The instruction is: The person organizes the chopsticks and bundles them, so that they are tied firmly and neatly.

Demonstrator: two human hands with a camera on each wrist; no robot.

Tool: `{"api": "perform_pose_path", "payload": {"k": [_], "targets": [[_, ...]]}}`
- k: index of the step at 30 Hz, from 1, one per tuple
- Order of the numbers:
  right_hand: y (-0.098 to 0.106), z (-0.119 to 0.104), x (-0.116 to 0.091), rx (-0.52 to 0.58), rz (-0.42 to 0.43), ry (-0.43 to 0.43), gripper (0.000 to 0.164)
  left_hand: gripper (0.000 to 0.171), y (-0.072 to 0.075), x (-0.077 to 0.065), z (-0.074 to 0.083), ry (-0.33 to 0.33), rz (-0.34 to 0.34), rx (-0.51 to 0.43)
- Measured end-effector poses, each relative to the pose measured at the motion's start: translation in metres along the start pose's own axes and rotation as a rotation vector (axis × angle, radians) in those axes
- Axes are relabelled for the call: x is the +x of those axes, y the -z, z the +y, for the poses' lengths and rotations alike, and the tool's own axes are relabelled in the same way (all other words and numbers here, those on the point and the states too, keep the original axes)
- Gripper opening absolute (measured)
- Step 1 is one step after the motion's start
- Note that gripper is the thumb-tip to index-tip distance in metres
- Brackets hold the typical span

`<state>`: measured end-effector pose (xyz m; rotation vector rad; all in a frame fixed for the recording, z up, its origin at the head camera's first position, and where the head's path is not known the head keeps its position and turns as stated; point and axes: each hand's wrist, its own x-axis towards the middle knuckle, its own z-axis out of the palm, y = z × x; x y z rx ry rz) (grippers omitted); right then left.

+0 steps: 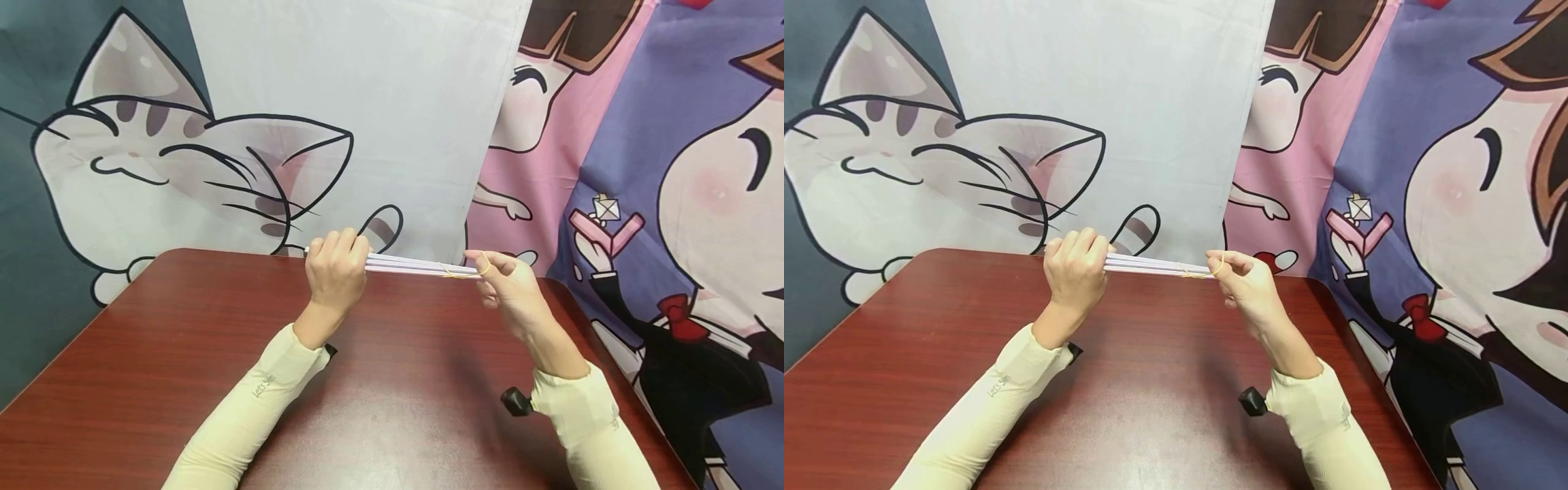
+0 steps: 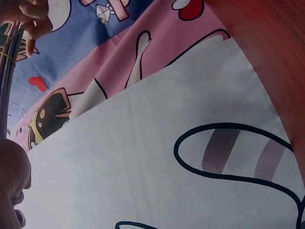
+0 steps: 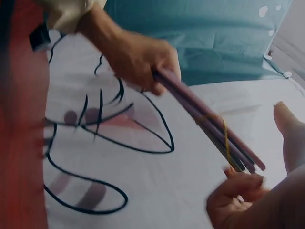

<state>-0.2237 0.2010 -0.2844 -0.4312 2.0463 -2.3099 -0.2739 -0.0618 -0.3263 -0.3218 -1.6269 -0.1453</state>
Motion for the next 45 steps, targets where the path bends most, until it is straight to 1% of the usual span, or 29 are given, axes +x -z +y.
{"api": "perform_pose_path", "payload": {"k": [3, 4, 6, 8, 10, 13, 15, 17, 20, 24, 27, 31, 33, 35, 37, 41, 43, 45], "targets": [[0.006, -0.008, 0.013, -0.172, -0.104, 0.003, 0.013, 0.028, 0.001, 0.001, 0.0, -0.007, 0.015, 0.016], [0.007, -0.011, 0.017, -0.251, -0.132, 0.001, 0.015, 0.028, 0.001, 0.002, 0.0, -0.008, 0.019, 0.02], [0.01, -0.021, 0.026, -0.411, -0.184, -0.02, 0.023, 0.029, 0.001, 0.003, -0.002, -0.009, 0.027, 0.03], [0.011, -0.031, 0.035, -0.527, -0.236, -0.055, 0.033, 0.029, 0.001, 0.004, -0.004, -0.004, 0.033, 0.038], [0.011, -0.039, 0.043, -0.615, -0.277, -0.088, 0.039, 0.029, 0.001, 0.005, -0.007, 0.002, 0.036, 0.041], [0.007, -0.047, 0.051, -0.702, -0.334, -0.11, 0.037, 0.028, 0.001, 0.005, -0.009, -0.003, 0.037, 0.049], [0.002, -0.049, 0.054, -0.785, -0.357, -0.087, 0.035, 0.028, 0.001, 0.005, -0.008, -0.011, 0.034, 0.054], [-0.006, -0.052, 0.056, -0.87, -0.375, -0.047, 0.034, 0.028, 0.002, 0.005, -0.008, -0.019, 0.029, 0.06], [-0.018, -0.053, 0.058, -0.945, -0.389, -0.002, 0.029, 0.028, 0.002, 0.005, -0.007, -0.019, 0.026, 0.065], [-0.032, -0.051, 0.055, -0.957, -0.388, 0.001, 0.023, 0.028, 0.004, 0.005, -0.006, -0.03, 0.031, 0.058], [-0.039, -0.049, 0.052, -0.915, -0.327, 0.014, 0.022, 0.028, 0.005, 0.005, -0.006, -0.025, 0.039, 0.045], [-0.043, -0.044, 0.048, -0.835, -0.229, 0.059, 0.026, 0.027, 0.006, 0.006, -0.008, 0.002, 0.046, 0.048], [-0.044, -0.041, 0.047, -0.818, -0.208, 0.086, 0.029, 0.028, 0.006, 0.006, -0.009, 0.009, 0.044, 0.058], [-0.044, -0.038, 0.045, -0.814, -0.21, 0.121, 0.032, 0.028, 0.006, 0.006, -0.009, 0.012, 0.043, 0.064], [-0.044, -0.036, 0.044, -0.812, -0.21, 0.16, 0.033, 0.029, 0.006, 0.005, -0.009, 0.02, 0.043, 0.065], [-0.041, -0.03, 0.043, -0.789, -0.226, 0.265, 0.027, 0.03, 0.006, 0.005, -0.008, 0.021, 0.035, 0.064], [-0.039, -0.026, 0.043, -0.787, -0.237, 0.345, 0.027, 0.031, 0.007, 0.005, -0.008, 0.013, 0.025, 0.063], [-0.037, -0.022, 0.042, -0.789, -0.241, 0.438, 0.033, 0.031, 0.007, 0.006, -0.008, 0.004, 0.012, 0.059]]}}
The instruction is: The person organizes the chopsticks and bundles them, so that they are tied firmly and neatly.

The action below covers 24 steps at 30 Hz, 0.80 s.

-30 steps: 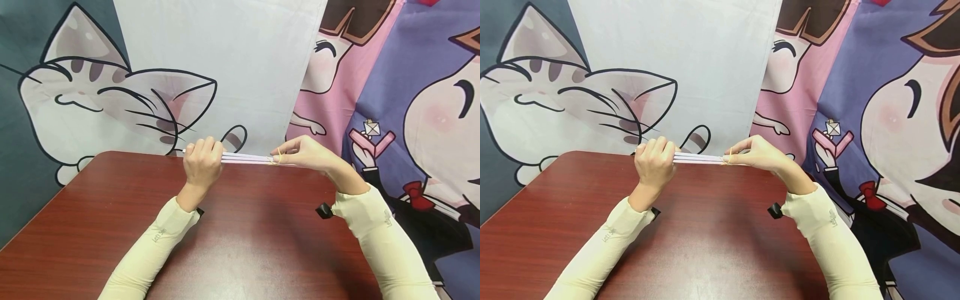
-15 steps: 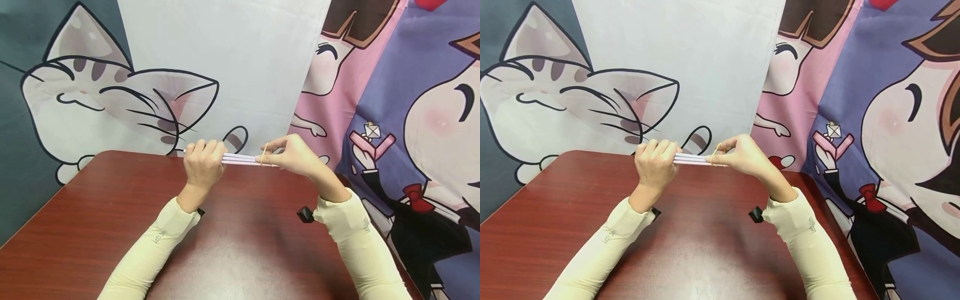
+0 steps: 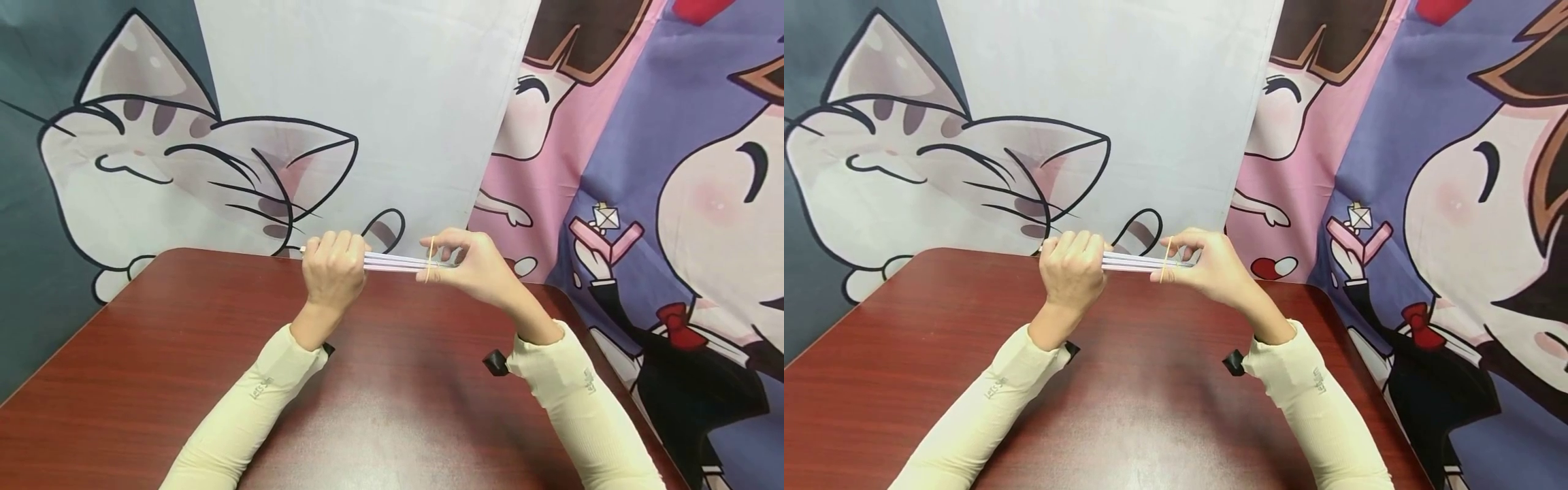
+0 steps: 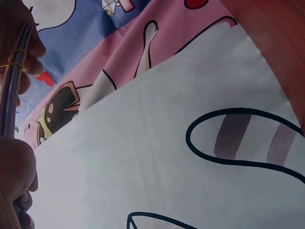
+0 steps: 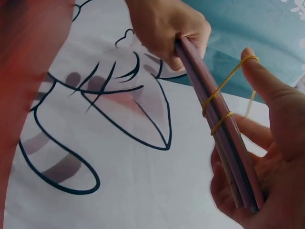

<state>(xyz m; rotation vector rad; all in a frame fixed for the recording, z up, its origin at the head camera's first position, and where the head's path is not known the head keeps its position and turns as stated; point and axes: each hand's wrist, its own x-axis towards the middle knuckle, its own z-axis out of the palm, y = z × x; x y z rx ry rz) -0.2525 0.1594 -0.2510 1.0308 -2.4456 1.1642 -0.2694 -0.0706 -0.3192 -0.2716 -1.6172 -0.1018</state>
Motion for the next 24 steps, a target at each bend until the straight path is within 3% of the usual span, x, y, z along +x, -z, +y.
{"api": "perform_pose_path", "payload": {"k": [6, 14, 17, 20, 24], "targets": [[-0.006, 0.003, -0.004, -0.087, 0.131, 0.267, 0.047, 0.031, 0.002, 0.0, -0.001, -0.004, -0.022, -0.008], [-0.012, -0.022, -0.02, -0.375, 0.306, 0.526, 0.056, 0.031, 0.011, 0.013, -0.005, 0.023, 0.047, 0.001], [-0.019, -0.032, -0.026, -0.464, 0.356, 0.619, 0.049, 0.03, 0.016, 0.018, -0.008, 0.037, 0.056, 0.002], [-0.029, -0.038, -0.031, -0.518, 0.417, 0.742, 0.032, 0.028, 0.022, 0.022, -0.011, 0.048, 0.079, -0.006], [-0.04, -0.041, -0.035, -0.439, 0.518, 0.887, 0.019, 0.027, 0.028, 0.024, -0.012, 0.051, 0.108, -0.015]]}}
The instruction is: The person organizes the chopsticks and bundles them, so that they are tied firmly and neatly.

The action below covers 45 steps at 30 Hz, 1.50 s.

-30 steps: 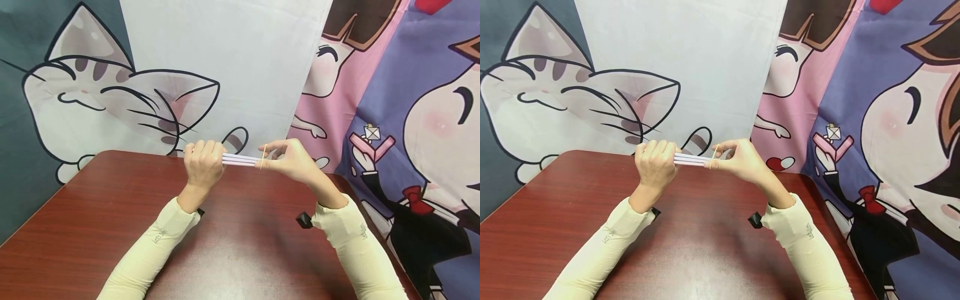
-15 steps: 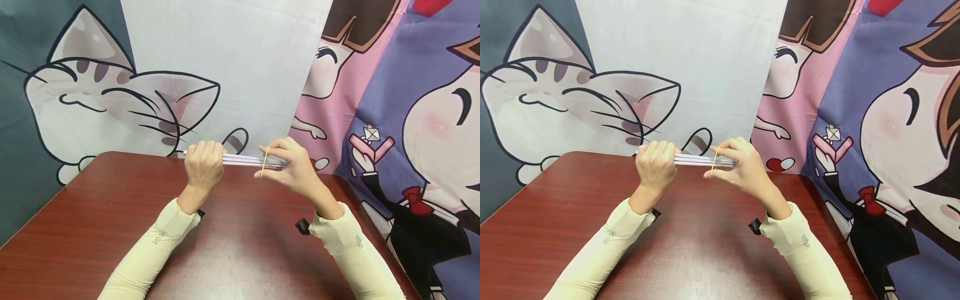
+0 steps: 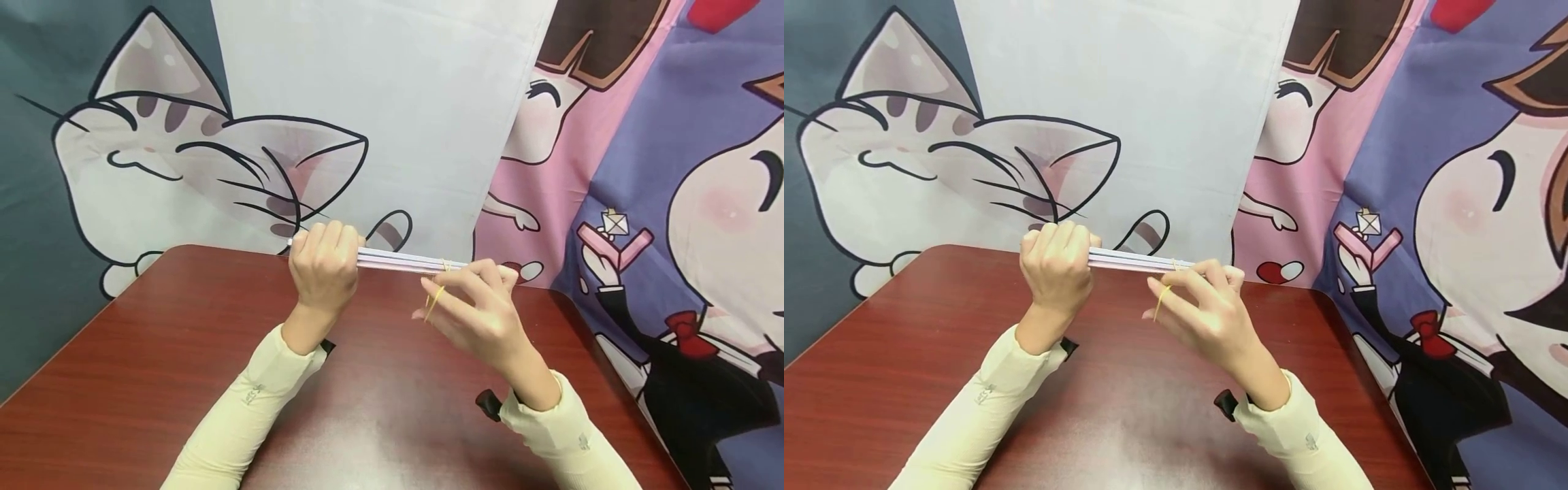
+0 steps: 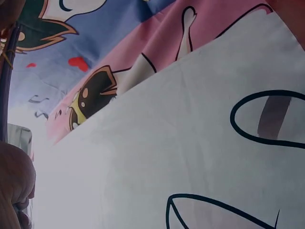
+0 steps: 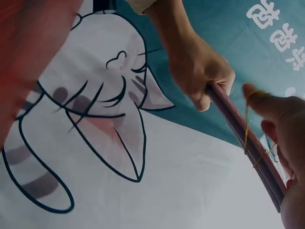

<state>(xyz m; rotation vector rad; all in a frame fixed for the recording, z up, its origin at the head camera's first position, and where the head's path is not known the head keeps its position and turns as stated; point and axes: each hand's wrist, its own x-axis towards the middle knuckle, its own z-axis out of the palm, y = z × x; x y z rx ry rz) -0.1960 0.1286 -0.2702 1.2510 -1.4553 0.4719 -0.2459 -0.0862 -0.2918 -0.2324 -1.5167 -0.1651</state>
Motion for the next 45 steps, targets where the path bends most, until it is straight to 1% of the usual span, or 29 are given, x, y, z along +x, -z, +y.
{"api": "perform_pose_path", "payload": {"k": [2, 3, 5, 6, 8, 10, 12, 13, 15, 17, 20, 22, 24, 26, 28, 30, 32, 35, 38, 40, 43, 45], "targets": [[0.001, -0.001, -0.001, 0.115, 0.063, 0.005, 0.02, 0.027, 0.001, 0.001, 0.001, 0.006, 0.005, -0.001], [0.002, -0.001, -0.003, 0.201, 0.082, -0.011, 0.021, 0.027, 0.001, 0.002, 0.001, 0.011, 0.009, -0.003], [0.004, -0.001, -0.007, 0.395, 0.106, -0.072, 0.025, 0.027, 0.002, 0.004, 0.001, 0.025, 0.023, -0.002], [0.005, -0.001, -0.01, 0.51, 0.109, -0.122, 0.026, 0.027, 0.002, 0.004, 0.002, 0.031, 0.033, -0.002], [0.006, -0.003, -0.017, 0.724, 0.125, -0.249, 0.03, 0.027, 0.004, 0.006, 0.002, 0.039, 0.049, 0.003], [0.007, -0.005, -0.024, 0.876, 0.155, -0.382, 0.034, 0.026, 0.005, 0.008, 0.002, 0.044, 0.059, 0.008], [0.007, -0.008, -0.029, 0.989, 0.194, -0.5, 0.035, 0.026, 0.006, 0.01, 0.001, 0.049, 0.064, 0.014], [0.007, -0.01, -0.03, 1.021, 0.212, -0.551, 0.035, 0.026, 0.006, 0.011, 0.001, 0.052, 0.064, 0.017], [0.008, -0.012, -0.033, 1.137, 0.249, -0.645, 0.036, 0.026, 0.006, 0.012, 0.0, 0.056, 0.062, 0.019], [0.009, -0.014, -0.033, 1.273, 0.284, -0.74, 0.036, 0.026, 0.006, 0.012, -0.001, 0.059, 0.061, 0.02], [0.012, -0.017, -0.03, 1.477, 0.319, -0.92, 0.033, 0.026, 0.005, 0.012, -0.001, 0.057, 0.055, 0.017], [0.015, -0.018, -0.028, 1.572, 0.345, -1.025, 0.035, 0.026, 0.004, 0.011, -0.002, 0.058, 0.052, 0.014], [0.018, -0.019, -0.026, 1.628, 0.378, -1.115, 0.035, 0.026, 0.003, 0.01, -0.002, 0.06, 0.054, 0.016], [0.021, -0.019, -0.024, 1.658, 0.428, -1.173, 0.037, 0.027, 0.001, 0.01, -0.002, 0.061, 0.058, 0.017], [0.022, -0.019, -0.022, 1.672, 0.472, -1.208, 0.036, 0.027, 0.001, 0.01, -0.003, 0.063, 0.063, 0.019], [0.023, -0.018, -0.02, 1.643, 0.495, -1.251, 0.033, 0.027, 0.0, 0.01, -0.003, 0.061, 0.069, 0.019], [0.023, -0.017, -0.017, 1.632, 0.505, -1.277, 0.031, 0.027, -0.001, 0.01, -0.003, 0.059, 0.074, 0.015], [0.025, -0.013, -0.014, 1.613, 0.513, -1.311, 0.034, 0.027, -0.001, 0.01, -0.002, 0.052, 0.082, 0.008], [0.027, -0.005, -0.011, 1.608, 0.49, -1.319, 0.039, 0.028, -0.001, 0.01, -0.001, 0.034, 0.091, 0.005], [0.029, 0.002, -0.008, 1.593, 0.445, -1.323, 0.042, 0.028, -0.001, 0.01, -0.001, 0.024, 0.097, 0.007], [0.03, 0.016, -0.002, 1.558, 0.348, -1.341, 0.043, 0.026, -0.001, 0.013, -0.001, 0.027, 0.117, 0.01], [0.03, 0.026, 0.003, 1.529, 0.258, -1.35, 0.041, 0.025, 0.0, 0.016, -0.002, 0.033, 0.13, 0.013]]}}
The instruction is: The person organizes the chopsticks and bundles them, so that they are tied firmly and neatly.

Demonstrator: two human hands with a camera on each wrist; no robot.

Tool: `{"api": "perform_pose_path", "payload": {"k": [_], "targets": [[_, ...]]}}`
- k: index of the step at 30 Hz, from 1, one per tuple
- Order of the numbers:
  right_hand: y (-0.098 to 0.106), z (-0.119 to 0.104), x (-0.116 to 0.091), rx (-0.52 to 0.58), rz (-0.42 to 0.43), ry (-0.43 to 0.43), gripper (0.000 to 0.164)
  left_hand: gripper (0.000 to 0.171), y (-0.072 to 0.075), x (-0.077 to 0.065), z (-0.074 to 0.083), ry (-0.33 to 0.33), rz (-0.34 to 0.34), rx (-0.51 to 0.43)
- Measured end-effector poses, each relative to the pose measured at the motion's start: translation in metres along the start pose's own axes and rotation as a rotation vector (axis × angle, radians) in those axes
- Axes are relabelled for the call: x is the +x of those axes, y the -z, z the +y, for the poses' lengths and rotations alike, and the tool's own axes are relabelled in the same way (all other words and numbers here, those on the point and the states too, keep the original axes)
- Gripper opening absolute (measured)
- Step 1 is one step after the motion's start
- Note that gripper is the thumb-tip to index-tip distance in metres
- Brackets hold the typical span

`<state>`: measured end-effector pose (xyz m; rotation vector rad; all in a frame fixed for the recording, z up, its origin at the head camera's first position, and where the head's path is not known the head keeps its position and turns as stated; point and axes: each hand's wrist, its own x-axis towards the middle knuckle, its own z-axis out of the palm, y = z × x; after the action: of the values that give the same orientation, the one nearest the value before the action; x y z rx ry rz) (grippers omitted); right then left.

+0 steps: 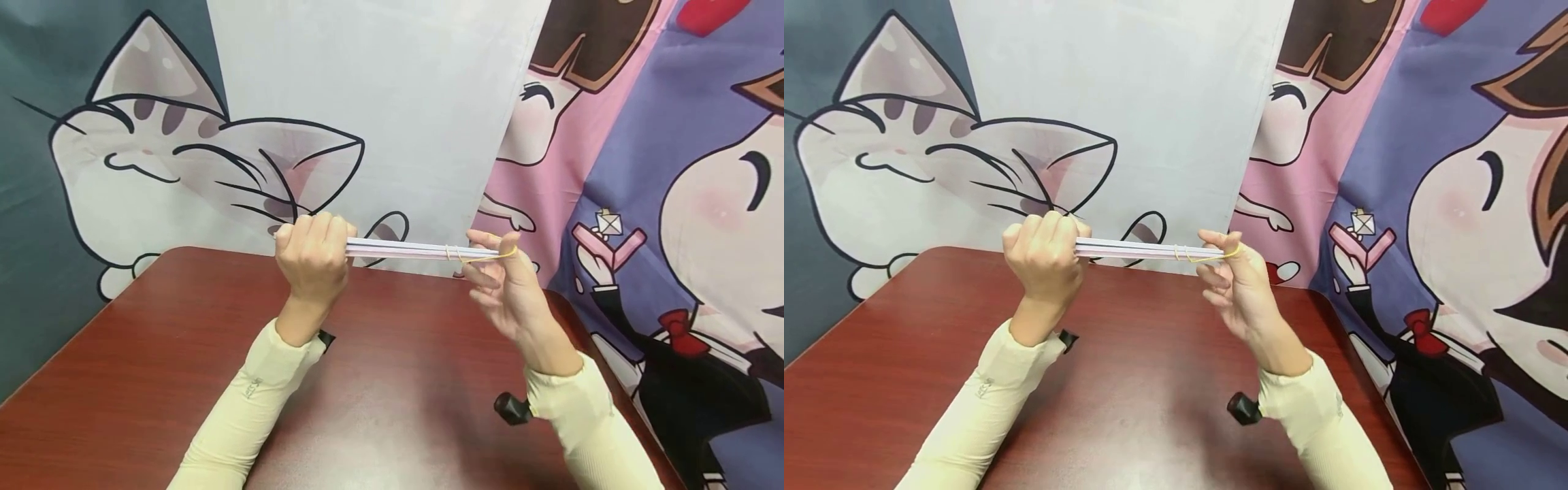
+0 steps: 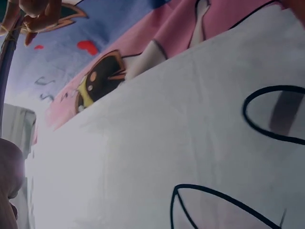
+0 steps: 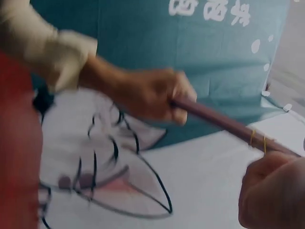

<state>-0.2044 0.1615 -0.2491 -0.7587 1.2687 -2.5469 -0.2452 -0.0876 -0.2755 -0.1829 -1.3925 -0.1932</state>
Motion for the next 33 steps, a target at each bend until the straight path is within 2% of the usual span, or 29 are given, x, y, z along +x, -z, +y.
{"api": "perform_pose_path", "payload": {"k": [3, 10, 14, 17, 20, 26, 30, 33], "targets": [[0.001, -0.015, 0.014, -0.157, -0.046, -0.057, 0.036, 0.024, -0.002, 0.007, -0.001, 0.011, 0.019, 0.001], [0.004, -0.053, 0.039, -0.473, -0.282, -0.287, 0.023, 0.024, -0.007, 0.012, -0.004, 0.001, 0.069, -0.021], [-0.001, -0.066, 0.049, -0.711, -0.247, -0.363, 0.018, 0.024, -0.011, 0.01, -0.003, -0.026, 0.051, -0.022], [-0.007, -0.068, 0.053, -0.831, -0.211, -0.393, 0.015, 0.023, -0.012, 0.011, -0.004, -0.026, 0.034, -0.008], [-0.013, -0.069, 0.056, -0.971, -0.222, -0.373, 0.011, 0.023, -0.01, 0.012, -0.006, -0.016, 0.016, 0.001], [-0.037, -0.069, 0.06, -1.431, -0.246, -0.26, 0.017, 0.022, -0.006, 0.012, -0.006, -0.025, -0.004, -0.012], [-0.05, -0.062, 0.062, -1.507, -0.271, -0.219, 0.017, 0.022, -0.008, 0.01, -0.005, -0.028, -0.021, -0.013], [-0.051, -0.053, 0.06, -1.525, -0.248, -0.098, 0.025, 0.023, -0.009, 0.007, -0.004, -0.021, -0.042, -0.014]]}}
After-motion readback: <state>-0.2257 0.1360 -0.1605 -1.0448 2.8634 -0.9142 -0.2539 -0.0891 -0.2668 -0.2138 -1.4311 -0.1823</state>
